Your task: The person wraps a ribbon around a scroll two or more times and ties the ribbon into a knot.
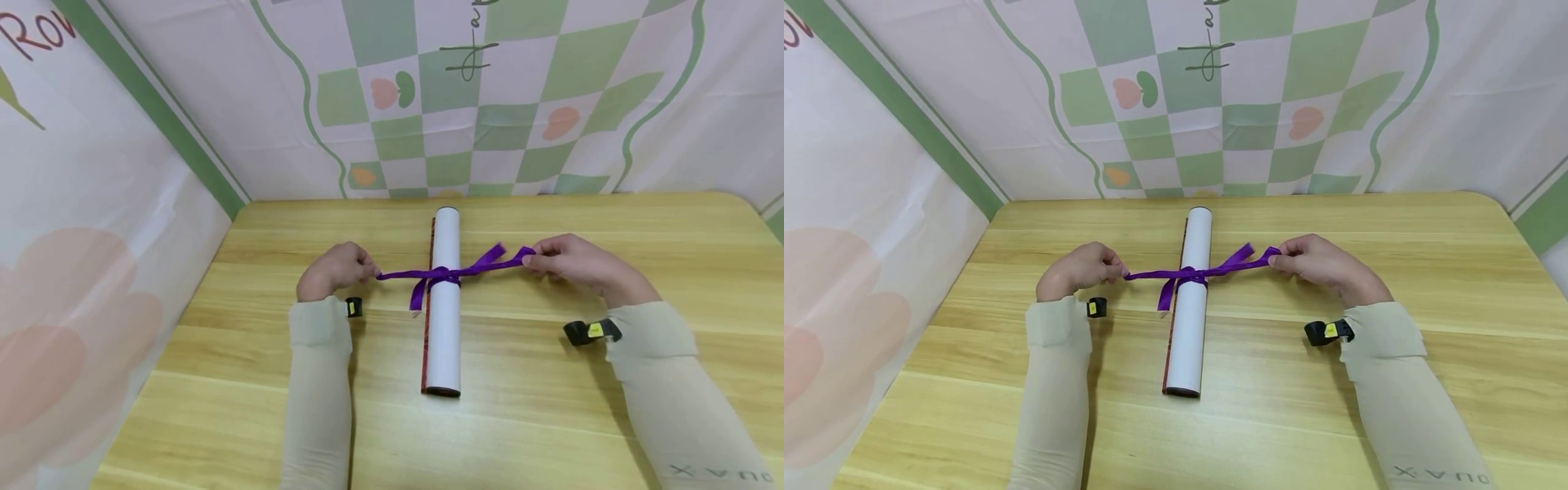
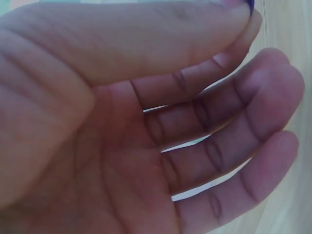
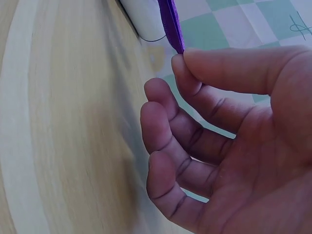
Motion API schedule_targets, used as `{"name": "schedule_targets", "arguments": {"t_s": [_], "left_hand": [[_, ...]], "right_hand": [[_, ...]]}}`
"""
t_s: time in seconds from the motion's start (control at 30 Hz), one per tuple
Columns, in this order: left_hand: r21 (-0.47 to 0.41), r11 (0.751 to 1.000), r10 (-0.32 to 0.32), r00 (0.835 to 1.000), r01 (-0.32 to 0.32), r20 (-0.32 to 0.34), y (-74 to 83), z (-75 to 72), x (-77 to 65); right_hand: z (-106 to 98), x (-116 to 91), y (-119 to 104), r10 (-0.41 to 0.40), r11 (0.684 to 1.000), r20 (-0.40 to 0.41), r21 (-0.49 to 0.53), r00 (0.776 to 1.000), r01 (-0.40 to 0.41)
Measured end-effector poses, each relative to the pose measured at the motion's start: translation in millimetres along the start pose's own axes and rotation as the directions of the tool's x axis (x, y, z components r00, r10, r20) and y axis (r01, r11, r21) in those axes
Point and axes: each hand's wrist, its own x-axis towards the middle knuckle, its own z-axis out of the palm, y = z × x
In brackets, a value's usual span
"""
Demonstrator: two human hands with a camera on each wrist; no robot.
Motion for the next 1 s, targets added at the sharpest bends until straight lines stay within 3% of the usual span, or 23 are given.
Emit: {"name": "schedule_targets", "arguments": {"t_s": [0.57, 0.9, 1.0], "left_hand": [[0.031, 1.0, -0.002, 1.0, 0.001, 0.009, 0.6, 1.1, 1.3], [-0.004, 1.0, 0.021, 1.0, -0.021, 0.006, 3.5, 1.1, -0.7], [-0.004, 1.0, 0.03, 0.999, -0.03, -0.028, 4.8, 1.2, -2.1]], "right_hand": [[-2.1, -4.0, 0.1, 0.019, 1.0, 0.009, -0.016, 1.0, -0.019], [-2.6, -6.2, -4.3, -0.008, 0.997, -0.037, -0.074, 0.999, 0.005], [-3.7, -7.6, -4.3, -0.019, 0.992, -0.042, -0.127, 0.999, 0.013]]}}
